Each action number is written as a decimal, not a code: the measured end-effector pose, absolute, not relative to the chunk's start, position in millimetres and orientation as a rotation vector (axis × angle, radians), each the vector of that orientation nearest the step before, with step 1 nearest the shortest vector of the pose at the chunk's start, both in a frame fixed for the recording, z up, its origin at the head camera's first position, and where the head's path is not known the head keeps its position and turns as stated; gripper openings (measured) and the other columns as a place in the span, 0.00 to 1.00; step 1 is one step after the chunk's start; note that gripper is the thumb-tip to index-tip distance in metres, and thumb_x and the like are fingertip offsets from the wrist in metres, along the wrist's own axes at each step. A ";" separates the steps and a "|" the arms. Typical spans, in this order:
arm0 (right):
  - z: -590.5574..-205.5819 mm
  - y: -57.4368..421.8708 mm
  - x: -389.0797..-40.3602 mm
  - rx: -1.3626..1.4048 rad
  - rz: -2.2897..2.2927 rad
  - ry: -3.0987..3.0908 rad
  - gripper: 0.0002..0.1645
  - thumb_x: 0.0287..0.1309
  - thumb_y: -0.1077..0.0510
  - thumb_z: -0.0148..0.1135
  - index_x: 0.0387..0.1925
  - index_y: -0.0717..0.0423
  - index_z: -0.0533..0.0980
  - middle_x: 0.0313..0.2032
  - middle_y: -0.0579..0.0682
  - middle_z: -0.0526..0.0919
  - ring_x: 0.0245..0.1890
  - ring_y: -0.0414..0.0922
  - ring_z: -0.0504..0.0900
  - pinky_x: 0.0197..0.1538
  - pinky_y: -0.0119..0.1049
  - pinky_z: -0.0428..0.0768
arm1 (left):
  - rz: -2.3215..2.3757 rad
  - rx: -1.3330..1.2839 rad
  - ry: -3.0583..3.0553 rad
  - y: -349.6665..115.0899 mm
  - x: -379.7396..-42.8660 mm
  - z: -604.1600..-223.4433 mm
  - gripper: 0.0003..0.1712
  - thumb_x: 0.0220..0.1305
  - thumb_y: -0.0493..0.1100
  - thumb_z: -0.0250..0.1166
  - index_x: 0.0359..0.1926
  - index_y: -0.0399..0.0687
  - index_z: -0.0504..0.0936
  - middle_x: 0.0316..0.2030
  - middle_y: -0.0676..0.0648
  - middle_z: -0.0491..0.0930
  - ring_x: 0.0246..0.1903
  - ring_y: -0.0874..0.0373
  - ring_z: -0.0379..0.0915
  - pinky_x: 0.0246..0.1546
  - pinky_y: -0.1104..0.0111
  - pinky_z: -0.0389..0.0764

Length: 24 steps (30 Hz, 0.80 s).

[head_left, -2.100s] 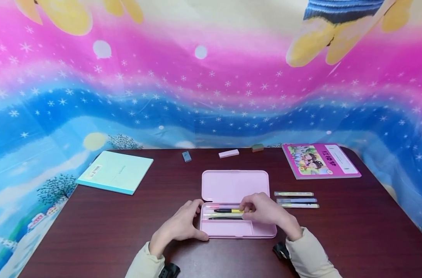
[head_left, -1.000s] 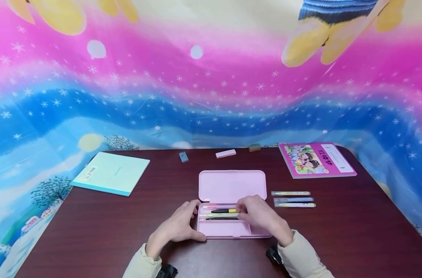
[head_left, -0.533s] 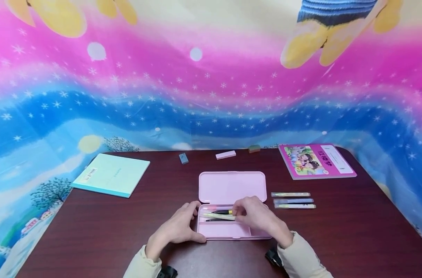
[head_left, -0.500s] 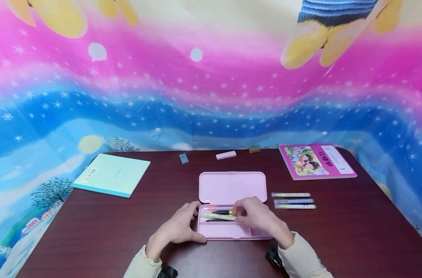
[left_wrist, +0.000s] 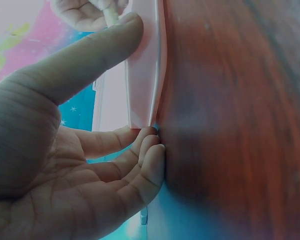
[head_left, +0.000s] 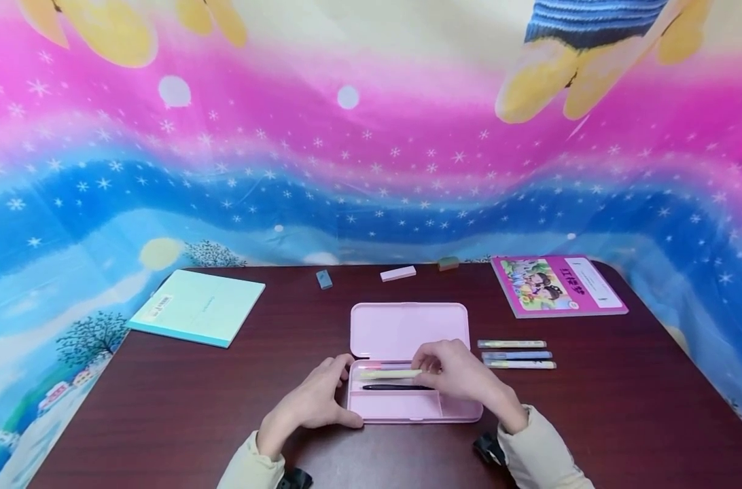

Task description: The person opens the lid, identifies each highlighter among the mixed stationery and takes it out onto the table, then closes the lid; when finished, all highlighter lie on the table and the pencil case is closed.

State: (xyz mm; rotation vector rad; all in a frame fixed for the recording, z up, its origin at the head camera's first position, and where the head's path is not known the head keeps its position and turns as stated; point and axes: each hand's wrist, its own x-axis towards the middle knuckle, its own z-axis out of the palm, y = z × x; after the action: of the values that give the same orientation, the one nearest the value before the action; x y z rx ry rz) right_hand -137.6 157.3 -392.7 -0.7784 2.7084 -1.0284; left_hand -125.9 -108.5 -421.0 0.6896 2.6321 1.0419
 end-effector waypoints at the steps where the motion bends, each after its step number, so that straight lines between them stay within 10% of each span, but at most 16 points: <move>1: -393.0 159.0 -138.2 -0.767 -1.060 2.709 0.05 0.52 0.62 0.70 0.30 0.54 0.80 0.25 0.39 0.79 0.27 0.34 0.75 0.34 0.31 0.76 | 1.041 0.689 2.633 -108.2 -126.0 -421.0 0.48 0.34 0.48 0.81 0.56 0.38 0.67 0.40 0.44 0.71 0.41 0.52 0.69 0.43 0.58 0.71; 24: -386.2 206.1 -142.6 -0.218 -1.861 2.502 0.11 0.61 0.62 0.62 0.40 0.67 0.75 0.33 0.65 0.81 0.30 0.50 0.83 0.36 0.41 0.81 | 1.047 0.706 2.641 -108.3 -125.5 -420.7 0.47 0.34 0.48 0.81 0.55 0.38 0.68 0.40 0.45 0.71 0.41 0.52 0.68 0.43 0.59 0.71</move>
State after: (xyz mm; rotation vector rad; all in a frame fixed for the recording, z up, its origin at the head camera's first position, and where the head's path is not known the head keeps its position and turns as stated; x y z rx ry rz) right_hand -142.6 206.1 -386.2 -0.2185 2.5019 -1.8611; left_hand -125.5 -108.3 -420.7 0.7056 2.6410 1.0469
